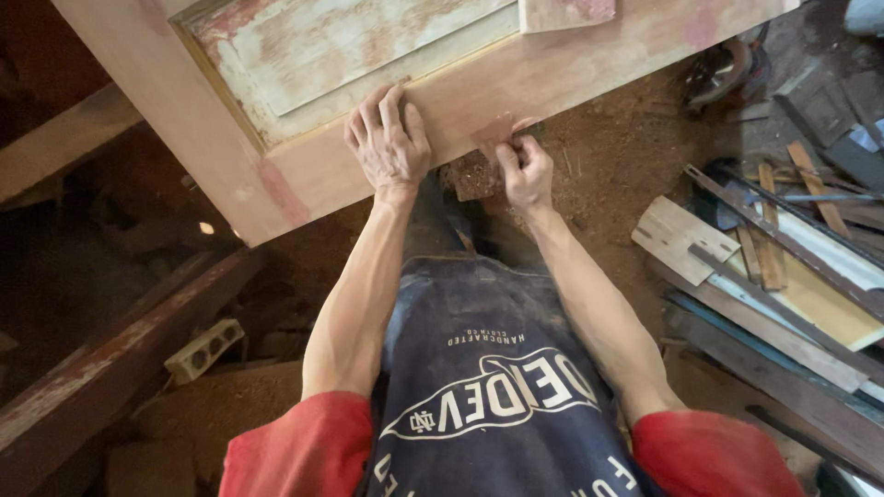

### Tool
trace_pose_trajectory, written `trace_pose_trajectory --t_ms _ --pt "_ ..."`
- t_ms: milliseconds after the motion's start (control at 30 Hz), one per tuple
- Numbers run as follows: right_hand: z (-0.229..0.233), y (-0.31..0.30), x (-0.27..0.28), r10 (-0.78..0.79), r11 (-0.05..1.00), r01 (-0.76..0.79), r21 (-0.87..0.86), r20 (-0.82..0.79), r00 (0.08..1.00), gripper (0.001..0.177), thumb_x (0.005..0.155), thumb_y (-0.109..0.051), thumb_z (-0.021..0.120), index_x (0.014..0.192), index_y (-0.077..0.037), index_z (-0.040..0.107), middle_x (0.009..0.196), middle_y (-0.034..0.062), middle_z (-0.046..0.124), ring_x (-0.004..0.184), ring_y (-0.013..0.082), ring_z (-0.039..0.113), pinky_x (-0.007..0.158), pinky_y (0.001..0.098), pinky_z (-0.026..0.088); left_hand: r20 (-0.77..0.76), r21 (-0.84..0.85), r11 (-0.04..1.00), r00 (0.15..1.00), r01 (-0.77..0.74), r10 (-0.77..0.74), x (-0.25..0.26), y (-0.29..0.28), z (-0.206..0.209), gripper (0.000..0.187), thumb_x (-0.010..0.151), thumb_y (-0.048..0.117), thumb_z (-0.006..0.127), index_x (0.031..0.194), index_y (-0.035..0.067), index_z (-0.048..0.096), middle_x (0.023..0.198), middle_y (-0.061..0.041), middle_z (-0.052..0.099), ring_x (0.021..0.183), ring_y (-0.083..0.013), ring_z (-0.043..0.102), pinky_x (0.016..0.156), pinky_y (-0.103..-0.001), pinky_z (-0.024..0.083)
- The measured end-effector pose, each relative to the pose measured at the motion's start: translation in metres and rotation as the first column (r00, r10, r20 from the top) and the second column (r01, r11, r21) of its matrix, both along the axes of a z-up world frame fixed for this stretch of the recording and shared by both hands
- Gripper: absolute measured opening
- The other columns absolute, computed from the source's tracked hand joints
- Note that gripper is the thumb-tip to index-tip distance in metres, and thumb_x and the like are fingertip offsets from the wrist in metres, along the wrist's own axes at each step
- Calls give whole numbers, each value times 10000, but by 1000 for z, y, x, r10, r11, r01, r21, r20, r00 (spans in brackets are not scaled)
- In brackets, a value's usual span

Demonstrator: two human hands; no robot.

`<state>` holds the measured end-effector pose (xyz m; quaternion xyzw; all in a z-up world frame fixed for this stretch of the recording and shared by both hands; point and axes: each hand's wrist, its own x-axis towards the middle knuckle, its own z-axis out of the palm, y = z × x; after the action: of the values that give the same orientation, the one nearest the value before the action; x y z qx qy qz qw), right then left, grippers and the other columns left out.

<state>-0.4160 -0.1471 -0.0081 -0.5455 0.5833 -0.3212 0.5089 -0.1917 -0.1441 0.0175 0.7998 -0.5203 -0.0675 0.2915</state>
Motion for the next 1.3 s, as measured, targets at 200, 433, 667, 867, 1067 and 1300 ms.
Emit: trace_pose_trajectory --t_ms 200,433,667,867,1067,1300 --pt "5 8 -43 31 975 -110 -193 -373 927 183 985 -196 710 1024 -17 708 905 162 753 811 233 743 711 365 575 -34 17 1000 999 -14 15 -2 3 0 283 1012 232 637 1288 170 638 1335 -27 602 1263 -276 517 1135 -469 339" --pt "70 21 -62 44 948 -204 -245 -534 844 309 1031 -69 657 1338 -40 662 1161 197 682 1048 330 687 901 406 564 -20 -11 1000 1000 -16 16 0 1 -3 274 1008 244 646 1272 172 636 1321 -22 599 1265 -277 510 1141 -472 328" --pt "109 -27 -27 205 953 -301 -34 -661 722 538 869 -33 725 1401 -32 640 1201 290 564 1083 340 560 955 387 504 -24 -15 1000 999 -26 26 2 0 -4 273 1008 246 645 1270 172 631 1320 -28 600 1262 -280 512 1133 -466 331" --pt "102 -57 11 353 918 -128 374 -630 691 295 856 -124 692 1117 -45 804 957 244 751 866 250 745 860 326 571 -51 12 1000 998 -25 26 5 1 -8 273 1008 263 615 1268 182 637 1298 -47 602 1235 -267 524 1101 -469 336" --pt "112 -44 42 458 888 -416 195 -452 766 353 747 -94 753 1083 12 780 977 160 787 847 171 744 784 320 578 -47 7 997 996 -77 78 6 2 -6 276 983 283 614 1247 207 635 1274 -43 620 1211 -270 536 1085 -463 360" --pt "158 -56 84 419 818 -354 454 -48 907 419 936 -164 657 1314 19 660 937 67 711 695 134 656 598 306 571 -91 -54 998 996 -25 20 34 17 -13 203 964 249 627 1146 180 683 1168 -32 679 1117 -239 595 998 -443 420"
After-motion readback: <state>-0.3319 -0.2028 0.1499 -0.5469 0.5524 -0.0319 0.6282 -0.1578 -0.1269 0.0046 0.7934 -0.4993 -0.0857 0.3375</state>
